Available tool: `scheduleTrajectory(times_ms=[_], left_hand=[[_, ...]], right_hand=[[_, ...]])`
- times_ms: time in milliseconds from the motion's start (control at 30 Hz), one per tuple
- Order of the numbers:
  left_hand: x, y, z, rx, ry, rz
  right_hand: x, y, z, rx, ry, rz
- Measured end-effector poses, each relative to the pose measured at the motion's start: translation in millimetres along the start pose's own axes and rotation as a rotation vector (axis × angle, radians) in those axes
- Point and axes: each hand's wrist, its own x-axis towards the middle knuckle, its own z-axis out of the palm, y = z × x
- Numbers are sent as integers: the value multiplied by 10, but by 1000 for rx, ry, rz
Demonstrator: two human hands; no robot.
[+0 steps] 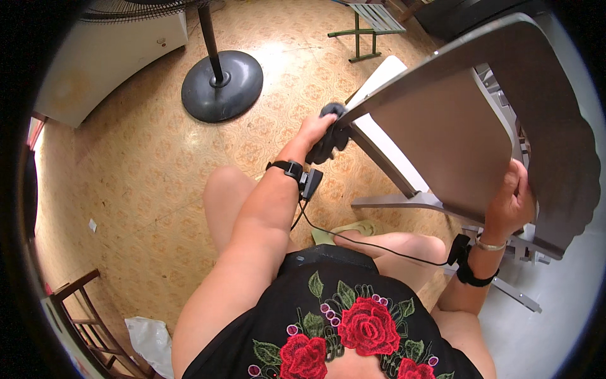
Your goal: The person wipes down different parts of a chair using a cloth, including the seat, the back, and the legs, while sitting on a small stool.
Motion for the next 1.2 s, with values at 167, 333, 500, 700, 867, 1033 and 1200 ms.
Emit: scheduleTrajectory(times_ms=[167,333,500,700,867,1033,1200], left_hand=[[351,-920,-131,229,76,-304],[617,-1225,-161,89,150,-344],[560,-847,-46,-221,86,-554],[642,-375,43,183,-12,-206],[658,-1,131,421,-24,-114],[560,117,212,499,141,-124],[403,295,263,367,276,143]], right_hand=[[-9,-24,-4,21,1,56],[8,-22,-4,7,-35,75],[-22,-24,-54,-75,-66,49],[11,-77,-38,-46,-76,56],[-17,0,-31,-40,-85,50],[12,-94,5,-19,-27,22],[33,-103,17,17,-14,18]])
